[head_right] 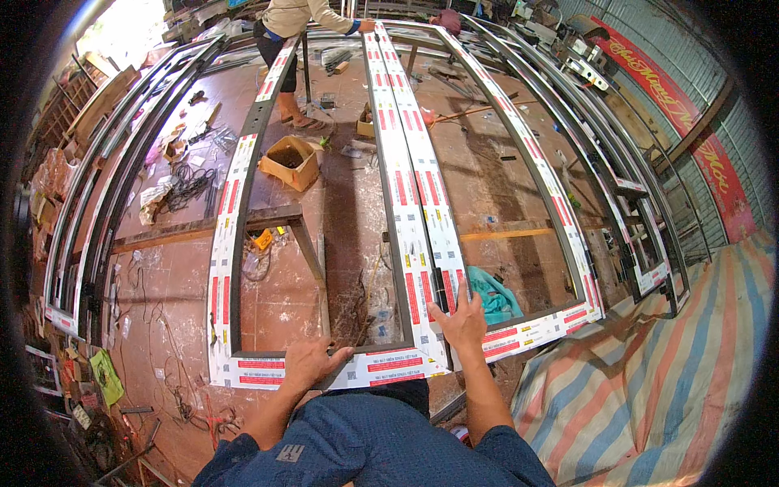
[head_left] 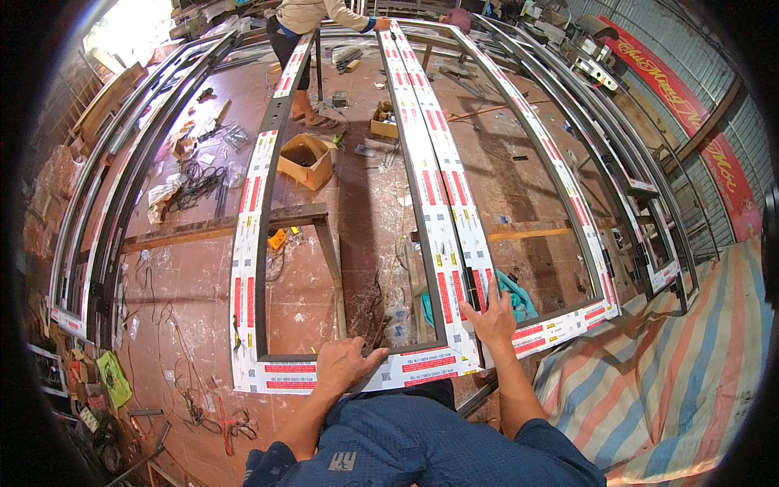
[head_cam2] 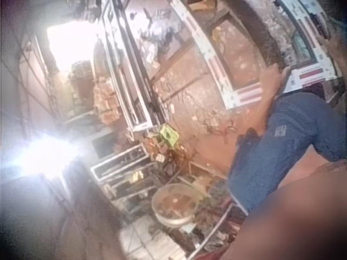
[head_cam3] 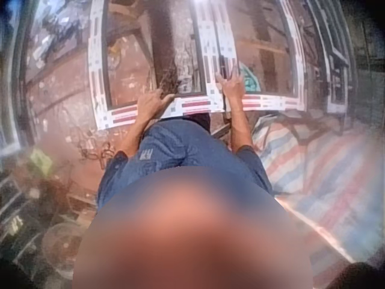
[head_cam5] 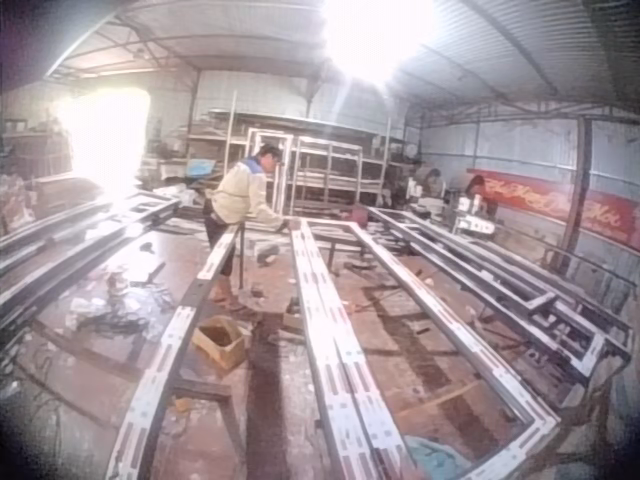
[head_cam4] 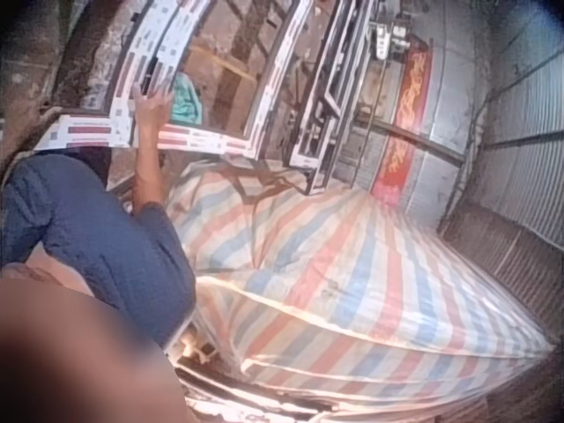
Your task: The person assembles aluminum window frames by hand, aligning and fitting frame sections together on a workbench. They handle frame profiles and small metal rods, positioning components and checking fit without using visible tools.
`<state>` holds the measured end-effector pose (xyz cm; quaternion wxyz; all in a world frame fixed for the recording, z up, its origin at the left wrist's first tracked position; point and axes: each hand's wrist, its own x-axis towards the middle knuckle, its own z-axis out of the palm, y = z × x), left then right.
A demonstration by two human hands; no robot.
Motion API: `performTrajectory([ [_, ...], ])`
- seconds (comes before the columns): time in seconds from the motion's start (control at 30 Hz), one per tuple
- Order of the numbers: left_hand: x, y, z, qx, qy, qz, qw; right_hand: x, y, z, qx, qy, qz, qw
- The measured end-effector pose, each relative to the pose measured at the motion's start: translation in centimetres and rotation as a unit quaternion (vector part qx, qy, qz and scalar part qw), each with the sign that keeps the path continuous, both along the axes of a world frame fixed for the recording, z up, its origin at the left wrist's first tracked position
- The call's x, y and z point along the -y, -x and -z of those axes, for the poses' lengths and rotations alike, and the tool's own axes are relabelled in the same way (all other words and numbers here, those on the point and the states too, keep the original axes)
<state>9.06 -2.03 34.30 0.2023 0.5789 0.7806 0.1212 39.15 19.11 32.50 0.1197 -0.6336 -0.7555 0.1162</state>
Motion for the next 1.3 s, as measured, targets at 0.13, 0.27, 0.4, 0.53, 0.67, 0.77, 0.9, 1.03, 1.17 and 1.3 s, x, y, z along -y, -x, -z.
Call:
performTrajectory([
  [0.13, 0.15, 0.08, 0.19, 0.0, -0.017, -0.002, 1.0, 0.17, 0.21, -0.05, 0.005, -0.017, 0.001, 1.0],
  [0.27, 0.25, 0.03, 0.41, 0.004, -0.02, -0.01, 1.0, 0.22, 0.35, -0.69, 0.0, 0.012, 0.004, 1.0],
  [0.4, 0.22, 0.09, 0.55, 0.004, -0.019, -0.004, 1.0, 0.13, 0.09, -0.24, -0.005, 0.011, 0.007, 1.0],
  [0.53, 0.16, 0.08, -0.1, 0.008, -0.012, -0.005, 1.0, 0.19, 0.43, -0.82, -0.008, 0.024, 0.009, 1.0],
  [0.67, 0.14, 0.05, -0.14, 0.003, -0.013, -0.003, 1.0, 0.16, 0.34, -0.72, 0.001, 0.022, 0.005, 1.0],
  [0.77, 0.17, 0.11, 0.09, 0.001, -0.016, -0.001, 1.0, 0.14, 0.36, -0.75, 0.004, 0.02, 0.003, 1.0],
  [0.9, 0.16, 0.04, 0.26, 0.004, -0.02, -0.001, 1.0, 0.18, 0.36, -0.77, 0.004, 0.015, 0.003, 1.0],
  [1.03, 0.16, 0.02, 0.11, 0.0, -0.017, -0.002, 1.0, 0.06, 0.22, -0.6, 0.006, 0.02, 0.004, 1.0],
  [1.17, 0.05, 0.0, -0.07, -0.002, 0.0, 0.001, 1.0, -0.01, 0.21, -0.43, 0.012, 0.024, 0.006, 1.0],
  [1.3, 0.01, 0.08, -0.08, 0.001, 0.016, 0.001, 1.0, 0.06, 0.22, -0.45, 0.012, 0.021, 0.005, 1.0],
])
